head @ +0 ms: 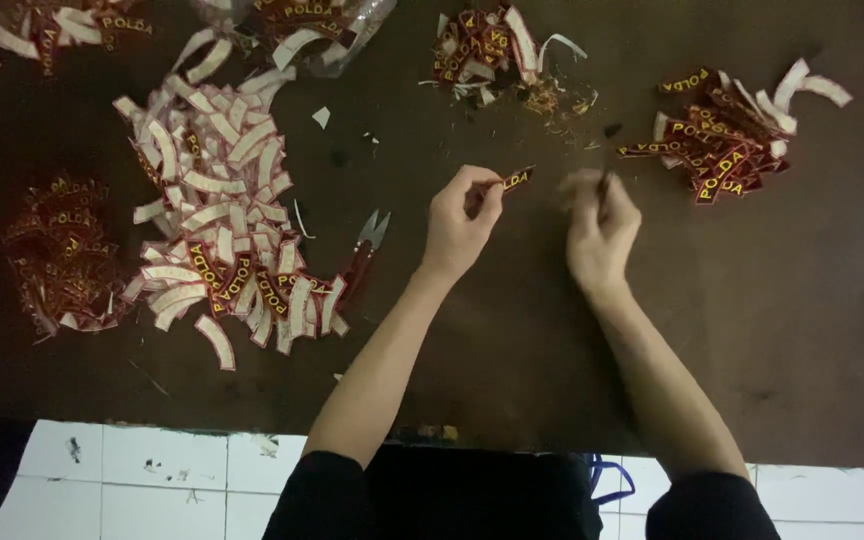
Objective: Trimming loose threads from embroidered patches using thread snips at a workbench.
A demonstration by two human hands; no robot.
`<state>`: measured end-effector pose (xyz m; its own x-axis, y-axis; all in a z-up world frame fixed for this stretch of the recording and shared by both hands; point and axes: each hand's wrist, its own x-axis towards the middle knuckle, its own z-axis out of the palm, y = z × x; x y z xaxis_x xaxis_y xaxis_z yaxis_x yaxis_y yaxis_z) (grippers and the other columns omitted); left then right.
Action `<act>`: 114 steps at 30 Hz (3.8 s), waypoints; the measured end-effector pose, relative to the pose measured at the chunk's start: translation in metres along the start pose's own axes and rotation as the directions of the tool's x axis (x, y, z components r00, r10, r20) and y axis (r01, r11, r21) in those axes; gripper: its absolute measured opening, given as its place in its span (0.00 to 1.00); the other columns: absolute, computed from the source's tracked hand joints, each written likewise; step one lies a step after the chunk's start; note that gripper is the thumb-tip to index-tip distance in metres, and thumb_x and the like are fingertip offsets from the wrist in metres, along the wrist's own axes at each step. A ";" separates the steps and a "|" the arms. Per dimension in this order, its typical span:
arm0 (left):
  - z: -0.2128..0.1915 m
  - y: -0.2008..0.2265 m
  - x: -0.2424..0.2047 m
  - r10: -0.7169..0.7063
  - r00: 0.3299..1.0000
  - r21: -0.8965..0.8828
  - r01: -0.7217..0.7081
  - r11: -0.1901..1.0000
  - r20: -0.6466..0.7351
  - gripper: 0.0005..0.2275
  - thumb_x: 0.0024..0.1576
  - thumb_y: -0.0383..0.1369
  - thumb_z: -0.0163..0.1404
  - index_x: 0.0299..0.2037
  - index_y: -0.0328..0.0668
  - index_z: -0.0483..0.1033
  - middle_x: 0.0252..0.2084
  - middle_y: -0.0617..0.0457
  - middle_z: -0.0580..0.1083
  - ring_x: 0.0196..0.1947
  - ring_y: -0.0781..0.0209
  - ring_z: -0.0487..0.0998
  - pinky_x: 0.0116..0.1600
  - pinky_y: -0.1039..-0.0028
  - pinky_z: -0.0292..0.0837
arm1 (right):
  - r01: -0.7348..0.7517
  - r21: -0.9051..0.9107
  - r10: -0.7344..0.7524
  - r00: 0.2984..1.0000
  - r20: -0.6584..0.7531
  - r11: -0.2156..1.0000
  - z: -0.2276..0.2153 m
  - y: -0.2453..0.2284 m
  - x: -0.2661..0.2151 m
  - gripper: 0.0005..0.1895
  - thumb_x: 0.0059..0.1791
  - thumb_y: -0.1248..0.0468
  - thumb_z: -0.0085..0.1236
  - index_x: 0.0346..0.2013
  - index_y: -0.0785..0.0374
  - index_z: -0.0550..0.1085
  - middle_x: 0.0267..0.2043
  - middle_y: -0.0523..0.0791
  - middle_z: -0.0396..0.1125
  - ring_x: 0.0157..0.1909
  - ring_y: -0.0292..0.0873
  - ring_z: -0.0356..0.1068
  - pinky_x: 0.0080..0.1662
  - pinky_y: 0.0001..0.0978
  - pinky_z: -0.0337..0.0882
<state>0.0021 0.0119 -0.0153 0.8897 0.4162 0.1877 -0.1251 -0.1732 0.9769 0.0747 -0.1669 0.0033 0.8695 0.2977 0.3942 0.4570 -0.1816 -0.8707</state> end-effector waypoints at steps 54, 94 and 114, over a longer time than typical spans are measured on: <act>-0.008 0.028 0.002 -0.189 0.977 -0.293 0.210 0.933 0.100 0.09 0.66 0.35 0.52 0.47 0.40 0.82 0.28 0.53 0.77 0.24 0.76 0.71 0.29 0.82 0.71 | 0.270 -0.419 -0.211 0.960 0.182 0.867 0.009 -0.018 -0.004 0.14 0.49 0.66 0.75 0.40 0.73 0.79 0.26 0.51 0.74 0.28 0.53 0.77 0.26 0.39 0.73; -0.004 0.028 0.002 -0.093 0.977 -0.173 0.127 0.977 0.193 0.07 0.64 0.29 0.51 0.48 0.45 0.81 0.30 0.53 0.77 0.29 0.70 0.75 0.35 0.77 0.74 | 0.027 -0.032 -0.022 0.987 0.158 0.999 0.014 -0.010 -0.006 0.06 0.55 0.75 0.59 0.47 0.73 0.75 0.35 0.55 0.74 0.39 0.57 0.77 0.34 0.42 0.76; -0.002 0.027 -0.001 -0.153 0.983 -0.171 0.169 0.971 0.105 0.06 0.64 0.38 0.54 0.38 0.47 0.80 0.24 0.60 0.73 0.23 0.73 0.74 0.31 0.80 0.72 | -0.361 0.243 0.317 0.927 0.200 0.900 0.010 -0.041 0.007 0.02 0.56 0.72 0.56 0.44 0.66 0.74 0.28 0.52 0.72 0.23 0.36 0.64 0.28 0.26 0.62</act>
<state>-0.0029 0.0087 0.0113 0.9396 0.3414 0.0245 -0.0460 0.0550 0.9974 0.0601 -0.1475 0.0389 0.9135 0.4058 0.0303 0.0522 -0.0432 -0.9977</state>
